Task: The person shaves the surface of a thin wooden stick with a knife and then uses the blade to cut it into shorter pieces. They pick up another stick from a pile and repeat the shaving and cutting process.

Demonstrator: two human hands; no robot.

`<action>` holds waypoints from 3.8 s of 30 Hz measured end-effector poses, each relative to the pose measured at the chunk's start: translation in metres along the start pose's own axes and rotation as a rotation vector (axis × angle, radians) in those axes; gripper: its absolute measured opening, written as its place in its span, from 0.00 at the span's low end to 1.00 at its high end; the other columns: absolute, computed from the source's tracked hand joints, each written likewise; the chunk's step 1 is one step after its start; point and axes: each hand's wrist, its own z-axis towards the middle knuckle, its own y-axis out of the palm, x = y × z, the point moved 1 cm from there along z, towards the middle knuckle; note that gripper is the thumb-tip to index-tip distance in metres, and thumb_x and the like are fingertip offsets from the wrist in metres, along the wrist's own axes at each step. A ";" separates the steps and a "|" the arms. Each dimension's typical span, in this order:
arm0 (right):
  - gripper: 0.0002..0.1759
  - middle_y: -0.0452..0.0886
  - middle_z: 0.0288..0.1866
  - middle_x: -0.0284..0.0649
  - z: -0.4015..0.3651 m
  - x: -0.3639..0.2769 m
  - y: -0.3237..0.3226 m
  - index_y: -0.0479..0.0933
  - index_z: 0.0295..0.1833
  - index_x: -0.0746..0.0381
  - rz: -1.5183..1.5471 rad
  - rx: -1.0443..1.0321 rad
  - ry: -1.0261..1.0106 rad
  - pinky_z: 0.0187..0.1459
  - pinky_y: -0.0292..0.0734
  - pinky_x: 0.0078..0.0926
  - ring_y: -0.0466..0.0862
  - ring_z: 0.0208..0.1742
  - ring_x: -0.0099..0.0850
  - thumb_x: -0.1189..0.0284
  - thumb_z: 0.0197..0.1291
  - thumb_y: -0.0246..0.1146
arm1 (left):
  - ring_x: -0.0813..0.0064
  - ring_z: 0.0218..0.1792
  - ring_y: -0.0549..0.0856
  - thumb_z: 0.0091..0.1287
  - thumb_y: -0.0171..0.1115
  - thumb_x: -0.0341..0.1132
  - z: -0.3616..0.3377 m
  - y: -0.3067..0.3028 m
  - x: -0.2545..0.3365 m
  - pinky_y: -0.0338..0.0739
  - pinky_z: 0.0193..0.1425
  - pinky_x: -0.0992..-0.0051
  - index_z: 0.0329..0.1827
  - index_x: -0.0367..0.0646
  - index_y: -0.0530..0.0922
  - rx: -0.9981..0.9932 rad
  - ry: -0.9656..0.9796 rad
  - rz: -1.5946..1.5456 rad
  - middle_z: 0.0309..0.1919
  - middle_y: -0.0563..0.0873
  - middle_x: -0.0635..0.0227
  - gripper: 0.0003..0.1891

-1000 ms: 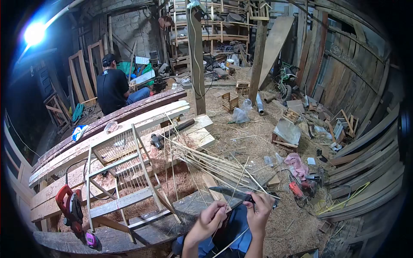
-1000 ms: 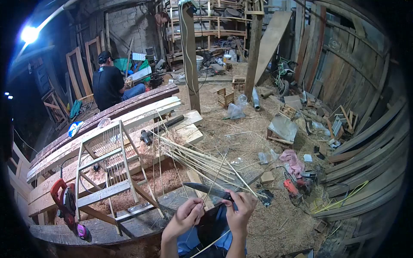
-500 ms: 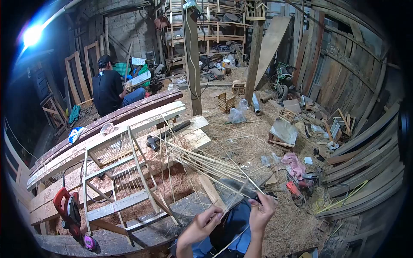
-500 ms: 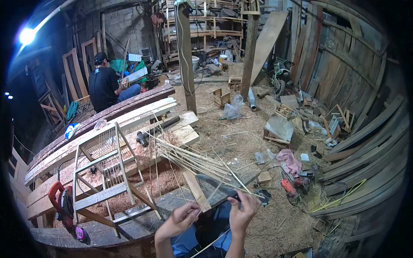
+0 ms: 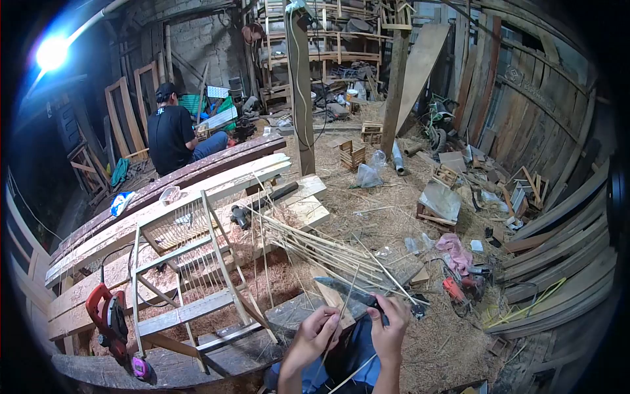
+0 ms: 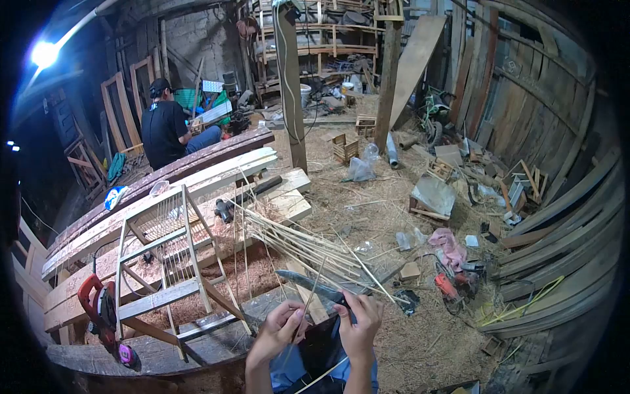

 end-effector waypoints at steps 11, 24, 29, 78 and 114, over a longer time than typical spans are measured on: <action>0.18 0.83 0.35 0.36 -0.003 0.023 -0.012 0.87 0.51 0.61 -0.069 0.229 0.069 0.50 0.65 0.36 0.79 0.38 0.37 0.59 0.64 0.70 | 0.89 0.24 0.72 0.81 0.56 0.33 0.010 0.018 -0.022 0.64 0.25 0.83 0.49 0.36 0.77 -0.092 0.162 0.146 0.26 0.78 0.76 0.08; 0.22 0.86 0.52 0.52 -0.010 0.085 -0.075 0.80 0.60 0.72 -0.041 0.394 0.554 0.54 0.79 0.38 0.86 0.51 0.43 0.63 0.75 0.61 | 0.84 0.25 0.69 0.80 0.53 0.31 0.024 0.000 -0.022 0.63 0.25 0.81 0.58 0.32 0.71 0.046 -0.036 -0.120 0.30 0.77 0.67 0.12; 0.24 0.83 0.55 0.49 0.002 0.029 -0.041 0.77 0.64 0.68 0.316 0.197 0.520 0.56 0.77 0.36 0.83 0.53 0.37 0.61 0.73 0.64 | 0.83 0.24 0.72 0.79 0.55 0.30 0.020 0.016 -0.017 0.65 0.26 0.83 0.58 0.34 0.73 0.039 0.048 -0.220 0.32 0.81 0.63 0.10; 0.09 0.81 0.30 0.25 -0.010 -0.010 0.005 0.86 0.43 0.65 1.008 -0.099 0.720 0.29 0.62 0.16 0.70 0.27 0.13 0.70 0.64 0.75 | 0.86 0.29 0.75 0.79 0.60 0.35 0.006 -0.007 -0.011 0.69 0.33 0.83 0.53 0.36 0.79 -0.196 -0.111 -0.036 0.32 0.83 0.69 0.11; 0.22 0.86 0.31 0.30 0.002 0.008 -0.028 0.87 0.32 0.57 0.274 -0.150 -0.153 0.47 0.68 0.33 0.80 0.36 0.32 0.49 0.44 0.78 | 0.86 0.28 0.75 0.70 0.66 0.30 -0.007 0.002 -0.004 0.64 0.26 0.84 0.45 0.36 0.78 -0.167 0.021 -0.282 0.31 0.82 0.68 0.08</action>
